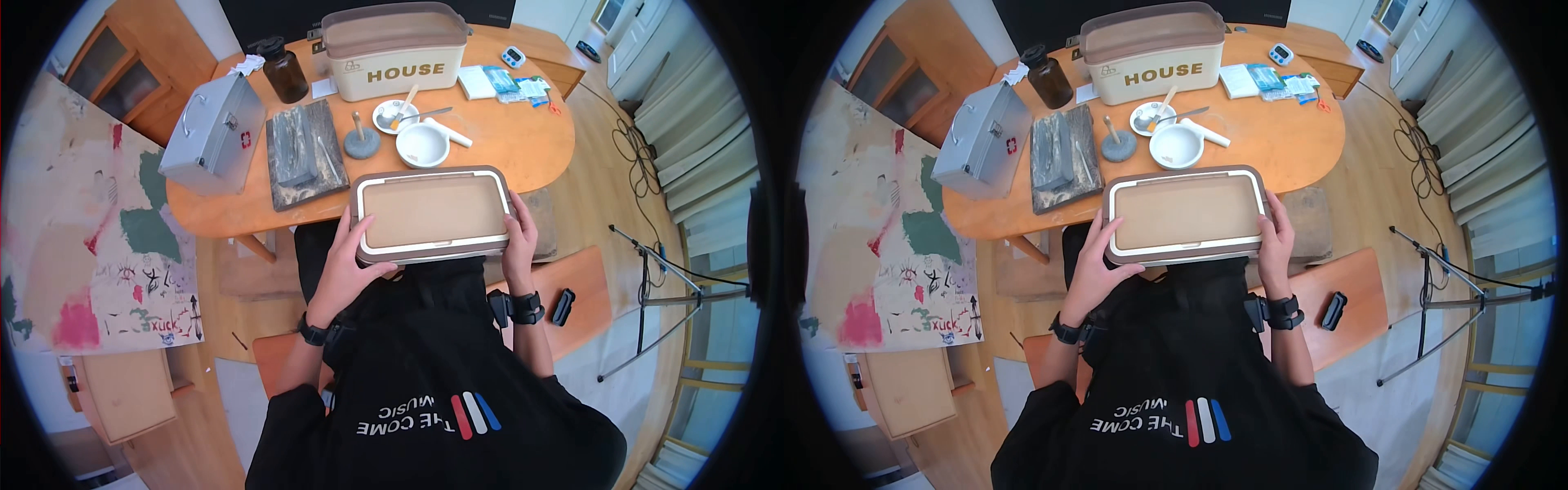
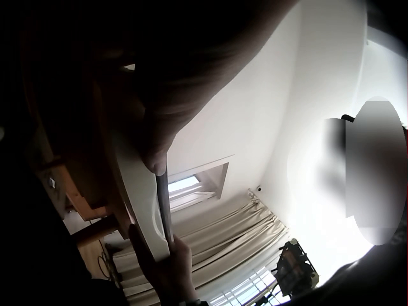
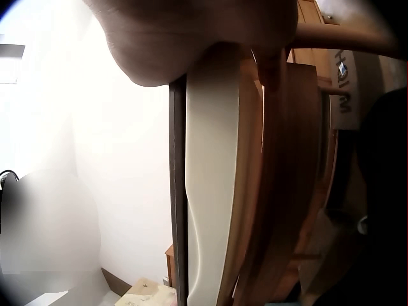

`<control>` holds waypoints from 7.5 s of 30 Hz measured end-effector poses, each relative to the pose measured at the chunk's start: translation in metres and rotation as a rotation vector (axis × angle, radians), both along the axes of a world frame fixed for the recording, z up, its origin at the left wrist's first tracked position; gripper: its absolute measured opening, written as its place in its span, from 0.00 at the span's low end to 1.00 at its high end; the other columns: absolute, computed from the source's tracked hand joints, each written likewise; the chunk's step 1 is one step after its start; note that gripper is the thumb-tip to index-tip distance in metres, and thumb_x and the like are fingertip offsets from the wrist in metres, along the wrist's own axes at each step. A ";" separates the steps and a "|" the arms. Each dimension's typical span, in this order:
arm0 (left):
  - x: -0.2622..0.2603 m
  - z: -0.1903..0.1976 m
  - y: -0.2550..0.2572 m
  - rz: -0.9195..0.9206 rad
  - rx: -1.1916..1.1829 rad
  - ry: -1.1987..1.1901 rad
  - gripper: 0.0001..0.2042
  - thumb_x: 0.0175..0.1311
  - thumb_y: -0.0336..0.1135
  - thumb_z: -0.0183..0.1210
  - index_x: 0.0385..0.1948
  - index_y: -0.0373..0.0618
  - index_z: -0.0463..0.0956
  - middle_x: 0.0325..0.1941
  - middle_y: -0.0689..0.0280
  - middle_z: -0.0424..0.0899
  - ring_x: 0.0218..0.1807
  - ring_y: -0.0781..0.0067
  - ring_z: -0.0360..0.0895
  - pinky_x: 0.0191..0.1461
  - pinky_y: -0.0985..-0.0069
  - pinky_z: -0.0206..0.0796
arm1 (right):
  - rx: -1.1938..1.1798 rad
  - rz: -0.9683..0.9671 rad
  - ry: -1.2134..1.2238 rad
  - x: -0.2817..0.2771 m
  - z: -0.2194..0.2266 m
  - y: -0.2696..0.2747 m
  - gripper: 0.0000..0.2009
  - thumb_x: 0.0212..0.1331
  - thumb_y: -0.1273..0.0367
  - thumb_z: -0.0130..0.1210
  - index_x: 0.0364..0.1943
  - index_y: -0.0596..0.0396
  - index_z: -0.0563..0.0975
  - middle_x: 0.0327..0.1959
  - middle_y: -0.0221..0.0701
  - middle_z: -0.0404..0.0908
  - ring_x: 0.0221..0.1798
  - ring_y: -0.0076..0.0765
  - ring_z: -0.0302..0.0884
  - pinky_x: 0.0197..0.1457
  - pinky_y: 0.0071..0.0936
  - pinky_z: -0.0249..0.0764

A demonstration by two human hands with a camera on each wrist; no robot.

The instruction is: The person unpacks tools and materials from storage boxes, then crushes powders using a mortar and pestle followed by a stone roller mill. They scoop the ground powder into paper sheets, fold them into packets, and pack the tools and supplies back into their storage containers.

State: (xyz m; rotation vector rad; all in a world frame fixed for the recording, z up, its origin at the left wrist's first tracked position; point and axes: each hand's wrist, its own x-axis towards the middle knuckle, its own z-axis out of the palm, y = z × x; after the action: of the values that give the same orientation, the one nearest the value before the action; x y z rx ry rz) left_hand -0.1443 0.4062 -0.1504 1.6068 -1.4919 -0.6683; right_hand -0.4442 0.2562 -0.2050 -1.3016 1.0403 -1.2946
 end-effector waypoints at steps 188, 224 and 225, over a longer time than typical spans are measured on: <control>0.168 0.117 -0.393 -0.090 -0.178 -0.677 0.15 0.75 0.48 0.54 0.54 0.64 0.88 0.72 0.58 0.75 0.71 0.50 0.72 0.74 0.57 0.62 | 0.094 -0.384 1.261 -0.002 0.040 -0.423 0.26 0.43 0.60 0.75 0.49 0.57 0.85 0.54 0.46 0.87 0.56 0.54 0.84 0.62 0.43 0.78; 0.165 0.122 -0.389 -0.088 -0.129 -0.772 0.15 0.77 0.50 0.52 0.55 0.67 0.87 0.71 0.60 0.77 0.71 0.53 0.72 0.74 0.58 0.63 | -0.421 0.326 1.277 0.209 0.222 -0.355 0.19 0.53 0.65 0.64 0.49 0.58 0.84 0.48 0.47 0.87 0.49 0.48 0.87 0.46 0.38 0.82; 0.167 0.122 -0.388 -0.094 -0.132 -0.774 0.15 0.77 0.50 0.52 0.55 0.67 0.87 0.71 0.60 0.77 0.71 0.53 0.72 0.74 0.58 0.63 | -0.564 0.260 1.449 0.211 0.221 -0.351 0.18 0.53 0.62 0.63 0.47 0.57 0.86 0.50 0.49 0.87 0.51 0.52 0.87 0.49 0.42 0.83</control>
State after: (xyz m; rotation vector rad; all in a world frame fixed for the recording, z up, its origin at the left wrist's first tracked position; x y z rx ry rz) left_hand 0.0229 0.0187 -0.0283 1.7919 -2.1100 0.0424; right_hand -0.2330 -0.0943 0.0156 -2.8425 1.3418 -0.2450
